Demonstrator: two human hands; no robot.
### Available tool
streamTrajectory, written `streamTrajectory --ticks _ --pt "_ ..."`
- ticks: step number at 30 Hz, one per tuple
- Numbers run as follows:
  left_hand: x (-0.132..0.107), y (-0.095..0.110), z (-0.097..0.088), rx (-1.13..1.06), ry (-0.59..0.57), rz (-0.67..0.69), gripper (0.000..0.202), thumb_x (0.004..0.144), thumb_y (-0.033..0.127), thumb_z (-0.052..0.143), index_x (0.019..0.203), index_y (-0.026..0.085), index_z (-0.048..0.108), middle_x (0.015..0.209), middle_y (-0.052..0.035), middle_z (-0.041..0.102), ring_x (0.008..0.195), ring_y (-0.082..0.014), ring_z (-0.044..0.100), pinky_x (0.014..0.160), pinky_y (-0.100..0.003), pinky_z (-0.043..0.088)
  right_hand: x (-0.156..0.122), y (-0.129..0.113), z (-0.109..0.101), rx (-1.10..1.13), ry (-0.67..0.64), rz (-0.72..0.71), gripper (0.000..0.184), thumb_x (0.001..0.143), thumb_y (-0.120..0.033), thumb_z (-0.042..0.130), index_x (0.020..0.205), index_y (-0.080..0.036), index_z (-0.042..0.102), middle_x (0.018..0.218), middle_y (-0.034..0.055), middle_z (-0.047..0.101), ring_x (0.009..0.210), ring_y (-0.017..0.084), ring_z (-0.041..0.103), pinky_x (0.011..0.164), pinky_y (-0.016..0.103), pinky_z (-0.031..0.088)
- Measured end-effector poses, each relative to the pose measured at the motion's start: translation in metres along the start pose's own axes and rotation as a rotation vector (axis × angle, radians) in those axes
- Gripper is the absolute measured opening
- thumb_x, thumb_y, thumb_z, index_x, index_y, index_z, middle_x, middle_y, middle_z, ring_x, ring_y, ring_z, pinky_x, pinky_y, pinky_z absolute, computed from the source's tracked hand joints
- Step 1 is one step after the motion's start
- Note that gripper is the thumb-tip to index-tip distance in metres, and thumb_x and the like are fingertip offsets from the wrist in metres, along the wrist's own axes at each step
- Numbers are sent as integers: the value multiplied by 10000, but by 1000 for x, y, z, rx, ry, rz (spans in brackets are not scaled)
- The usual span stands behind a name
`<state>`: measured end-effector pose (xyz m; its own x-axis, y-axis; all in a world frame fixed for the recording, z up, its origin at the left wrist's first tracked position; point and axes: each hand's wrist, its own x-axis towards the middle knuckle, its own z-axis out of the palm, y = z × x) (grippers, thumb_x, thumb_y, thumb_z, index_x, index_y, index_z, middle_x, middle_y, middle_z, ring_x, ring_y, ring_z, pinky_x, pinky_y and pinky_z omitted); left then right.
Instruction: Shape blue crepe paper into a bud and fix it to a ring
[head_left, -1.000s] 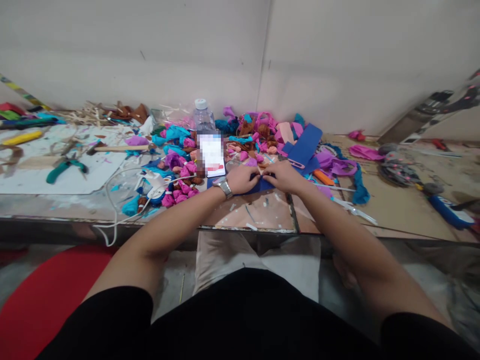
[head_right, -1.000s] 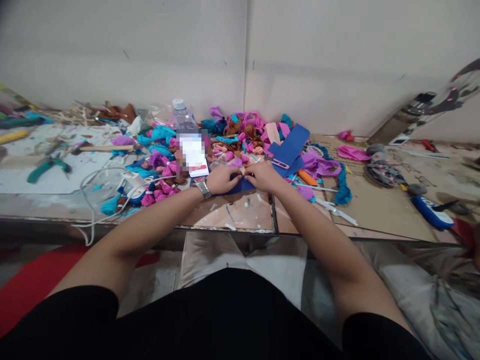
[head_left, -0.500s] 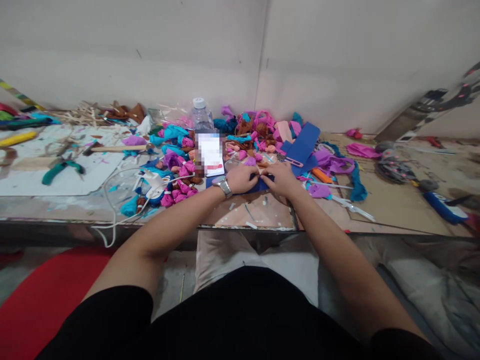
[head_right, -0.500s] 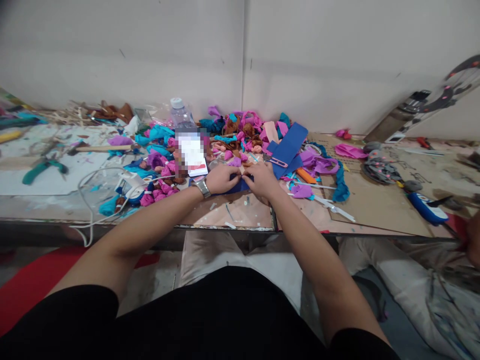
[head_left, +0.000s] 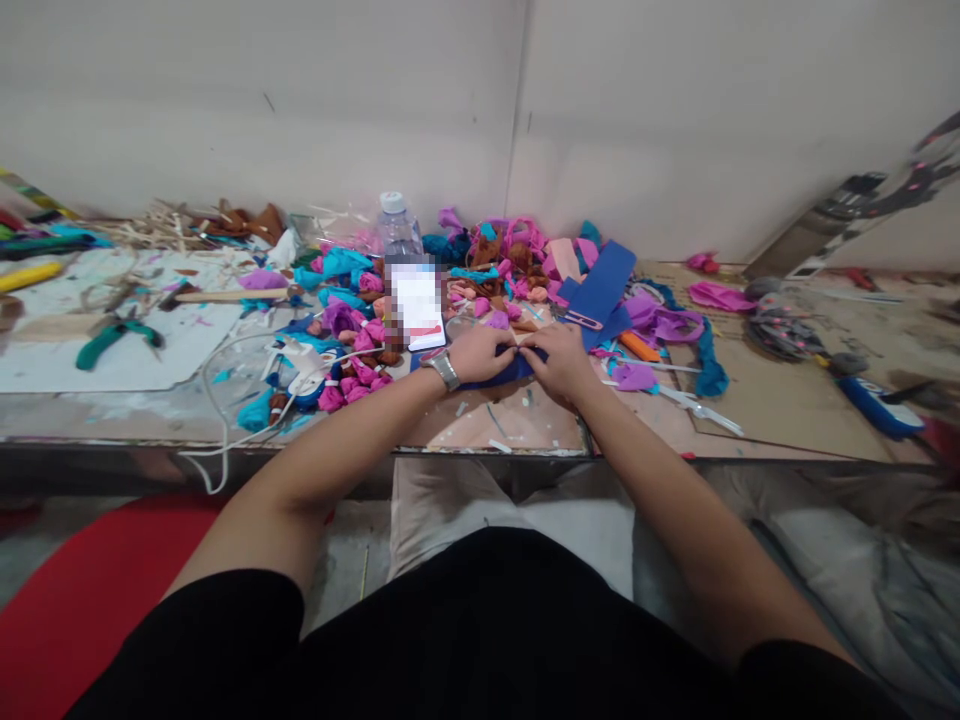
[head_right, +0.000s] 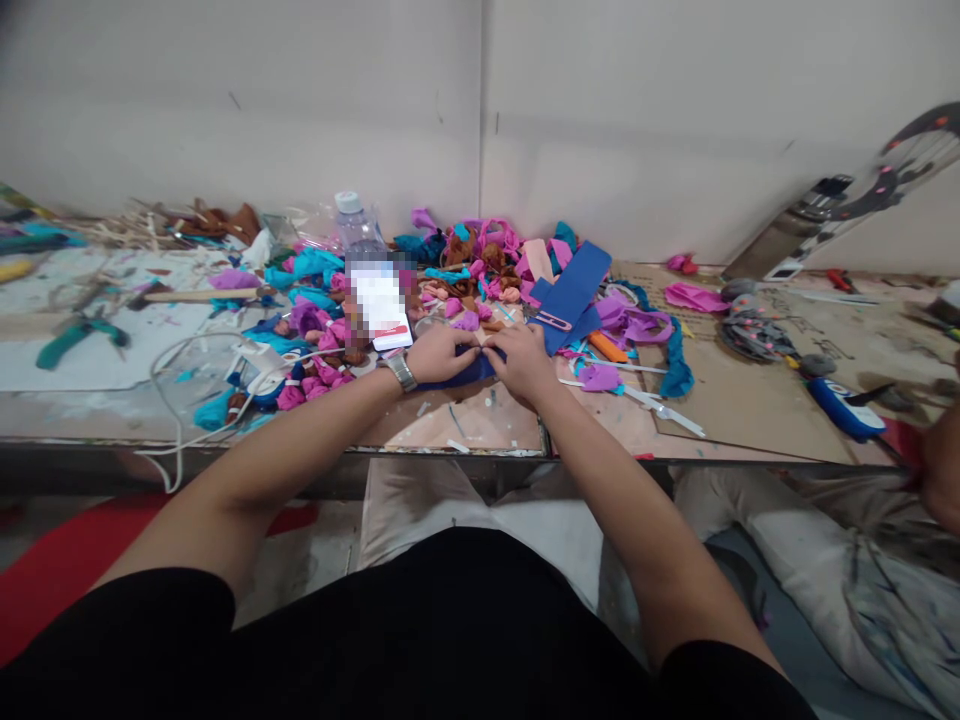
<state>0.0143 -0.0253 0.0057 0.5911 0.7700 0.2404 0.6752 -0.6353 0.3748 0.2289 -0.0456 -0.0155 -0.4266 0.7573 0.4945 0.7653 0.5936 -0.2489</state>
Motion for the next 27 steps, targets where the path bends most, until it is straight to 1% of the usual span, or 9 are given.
streamTrajectory --ticks 7,15,22,27 --pt "0 2 -1 -33 17 -25 313 971 342 564 1015 170 822 905 -83 794 819 -227 686 771 -349 476 -2 2 1 18 73 -37 174 1028 -321 653 1041 -248 810 1082 75 839 1119 305 661 1037 502 339" --pt "2 0 0 -90 23 -45 296 936 302 565 1020 175 819 975 -75 814 890 -234 708 814 -350 499 -2 2 1 1 134 -124 146 1022 -312 682 1050 -246 809 1055 59 836 1065 285 686 1021 485 368" --pt "1 0 0 -97 26 -49 278 914 269 577 1007 174 822 974 -74 813 900 -234 707 823 -349 506 -3 1 0 8 113 -132 125 1006 -290 692 1050 -256 804 1063 54 834 1076 287 679 1030 492 366" --pt "2 0 -1 -63 8 -48 290 910 247 570 1033 170 821 991 -81 811 923 -239 710 822 -349 504 -3 1 1 0 137 -149 135 1013 -290 684 1045 -266 813 1033 45 833 1058 280 675 1015 489 367"
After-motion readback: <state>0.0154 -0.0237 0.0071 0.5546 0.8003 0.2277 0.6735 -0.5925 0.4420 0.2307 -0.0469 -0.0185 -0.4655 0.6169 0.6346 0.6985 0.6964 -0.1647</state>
